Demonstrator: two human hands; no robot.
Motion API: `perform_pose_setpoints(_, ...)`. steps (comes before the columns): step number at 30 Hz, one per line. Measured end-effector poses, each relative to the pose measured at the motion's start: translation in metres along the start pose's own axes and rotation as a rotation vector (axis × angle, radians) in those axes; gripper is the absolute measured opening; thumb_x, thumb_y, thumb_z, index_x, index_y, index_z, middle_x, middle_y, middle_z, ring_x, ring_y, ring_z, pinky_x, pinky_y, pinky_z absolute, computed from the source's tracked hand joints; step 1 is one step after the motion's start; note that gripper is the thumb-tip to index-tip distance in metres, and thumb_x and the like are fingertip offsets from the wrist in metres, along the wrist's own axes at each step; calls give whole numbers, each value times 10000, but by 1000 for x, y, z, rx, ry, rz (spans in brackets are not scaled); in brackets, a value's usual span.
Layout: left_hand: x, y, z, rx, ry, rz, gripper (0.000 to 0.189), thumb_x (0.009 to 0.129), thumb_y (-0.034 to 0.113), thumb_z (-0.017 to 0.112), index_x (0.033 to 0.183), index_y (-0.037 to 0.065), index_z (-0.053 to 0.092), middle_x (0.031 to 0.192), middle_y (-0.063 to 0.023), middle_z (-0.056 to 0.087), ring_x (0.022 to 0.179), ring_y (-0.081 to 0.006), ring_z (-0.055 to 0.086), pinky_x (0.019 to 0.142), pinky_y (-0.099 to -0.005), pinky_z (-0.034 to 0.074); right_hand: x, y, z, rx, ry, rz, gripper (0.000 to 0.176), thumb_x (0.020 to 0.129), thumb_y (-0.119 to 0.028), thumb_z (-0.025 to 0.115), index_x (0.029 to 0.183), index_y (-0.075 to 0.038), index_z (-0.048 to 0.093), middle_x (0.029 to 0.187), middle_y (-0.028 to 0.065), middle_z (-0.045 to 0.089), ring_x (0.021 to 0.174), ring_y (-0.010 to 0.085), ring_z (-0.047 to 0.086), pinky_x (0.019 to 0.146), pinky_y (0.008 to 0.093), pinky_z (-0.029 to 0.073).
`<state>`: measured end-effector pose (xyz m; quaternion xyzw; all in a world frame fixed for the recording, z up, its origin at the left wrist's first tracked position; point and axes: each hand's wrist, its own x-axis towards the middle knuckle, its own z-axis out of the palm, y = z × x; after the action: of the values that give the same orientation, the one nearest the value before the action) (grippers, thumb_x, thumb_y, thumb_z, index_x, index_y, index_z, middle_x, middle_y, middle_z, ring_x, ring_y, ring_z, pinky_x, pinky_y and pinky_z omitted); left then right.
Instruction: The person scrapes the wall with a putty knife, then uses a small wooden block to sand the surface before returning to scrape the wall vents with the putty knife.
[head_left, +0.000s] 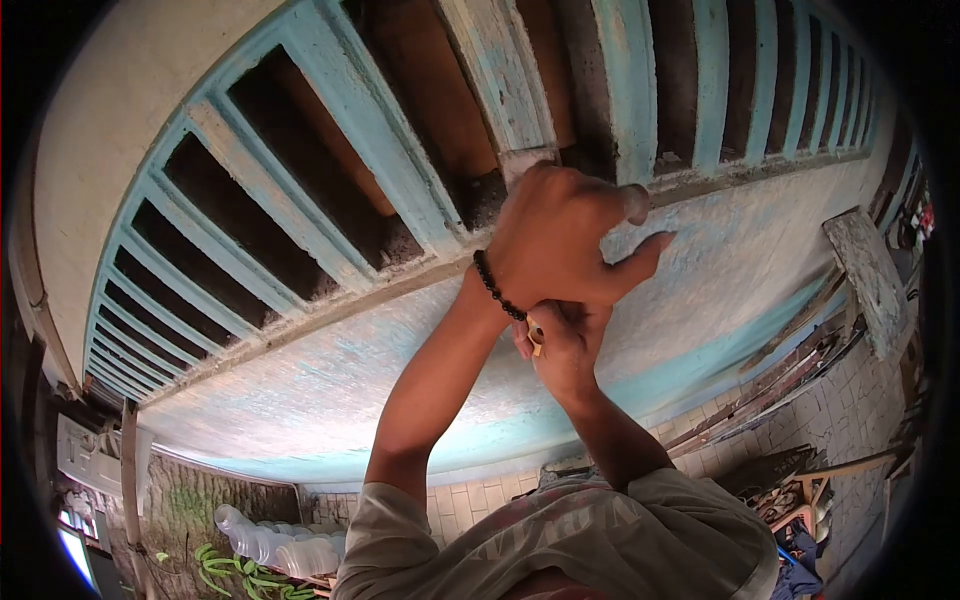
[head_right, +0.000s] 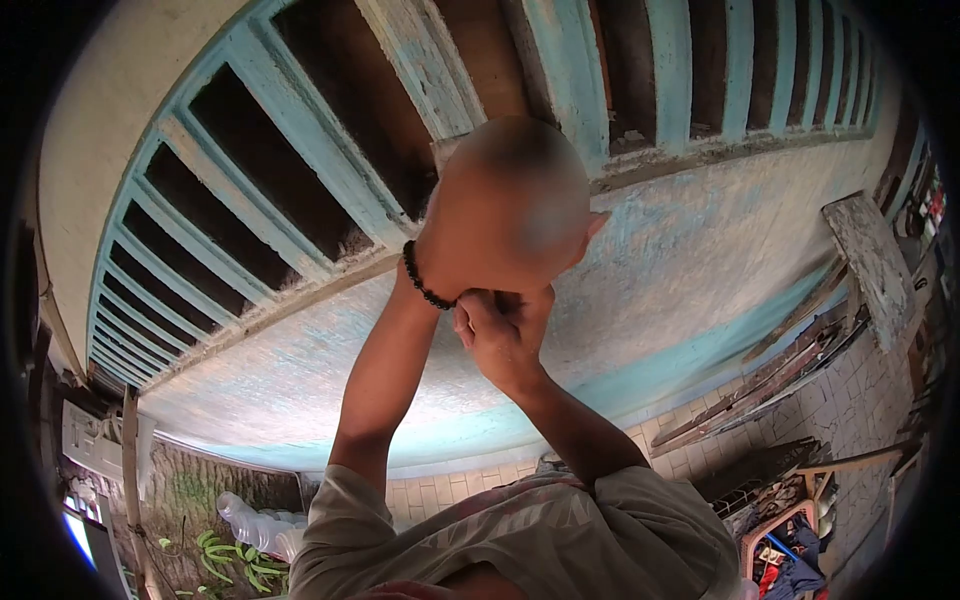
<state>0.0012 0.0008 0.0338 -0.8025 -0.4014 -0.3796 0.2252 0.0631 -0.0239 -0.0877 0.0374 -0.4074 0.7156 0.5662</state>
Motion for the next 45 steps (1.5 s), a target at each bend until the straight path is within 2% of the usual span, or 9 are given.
perform_pose_setpoints(2,0,4,1,18,-22,-23,315,771,357,771,726,50,715,506,-102,568,490,-319,602,486,-405,472,4,-2,4,17,32,-31,179,896,94,536,1062,31,514,670,54,563,455,94,509,388,235,381)
perform_pose_setpoints(9,26,4,-13,52,-11,-60,311,760,367,776,722,62,725,504,-107,568,486,-318,599,488,-408,477,23,-20,15,3,-21,-90,71,911,67,519,900,45,586,624,56,562,442,90,487,387,240,368)
perform_pose_setpoints(11,19,5,-9,11,-16,-55,306,751,368,782,729,67,729,495,-108,561,487,-320,603,487,-408,479,16,-18,12,4,-9,-84,69,909,68,521,907,46,586,618,58,561,436,90,477,384,245,363)
perform_pose_setpoints(14,19,-3,-5,110,21,76,264,763,321,817,730,82,711,447,-46,485,390,-207,526,429,-315,393,19,-22,13,14,-8,-26,67,906,74,524,912,47,585,611,59,555,431,91,468,381,249,357)
perform_pose_setpoints(17,35,-3,-17,92,52,12,262,751,310,830,724,79,709,445,-46,474,393,-201,528,432,-319,398,31,-29,23,64,-32,-30,67,908,77,526,912,46,584,602,58,548,429,92,461,379,249,352)
perform_pose_setpoints(20,36,3,-26,52,-53,-127,304,738,360,787,747,61,733,485,-104,552,502,-311,622,524,-395,502,26,-28,27,60,-13,-28,73,911,76,524,903,39,586,596,54,546,432,91,463,379,246,350)
perform_pose_setpoints(23,22,0,-14,62,-20,-32,298,741,356,783,751,62,735,468,-100,535,497,-312,619,526,-399,504,20,-24,27,23,23,-13,79,914,74,521,906,29,586,593,47,548,438,86,467,380,242,351)
perform_pose_setpoints(26,34,1,-24,100,-106,-77,301,743,359,784,757,61,740,473,-98,539,499,-310,620,527,-400,503,26,-19,26,9,-17,-67,75,919,70,526,926,25,586,608,40,553,446,81,477,381,236,354)
perform_pose_setpoints(45,26,-1,-25,54,-88,-40,283,740,334,786,733,56,737,487,-105,542,473,-312,589,498,-391,478,22,-4,28,1,15,-131,69,938,58,534,971,30,587,643,26,555,481,71,507,399,220,380)
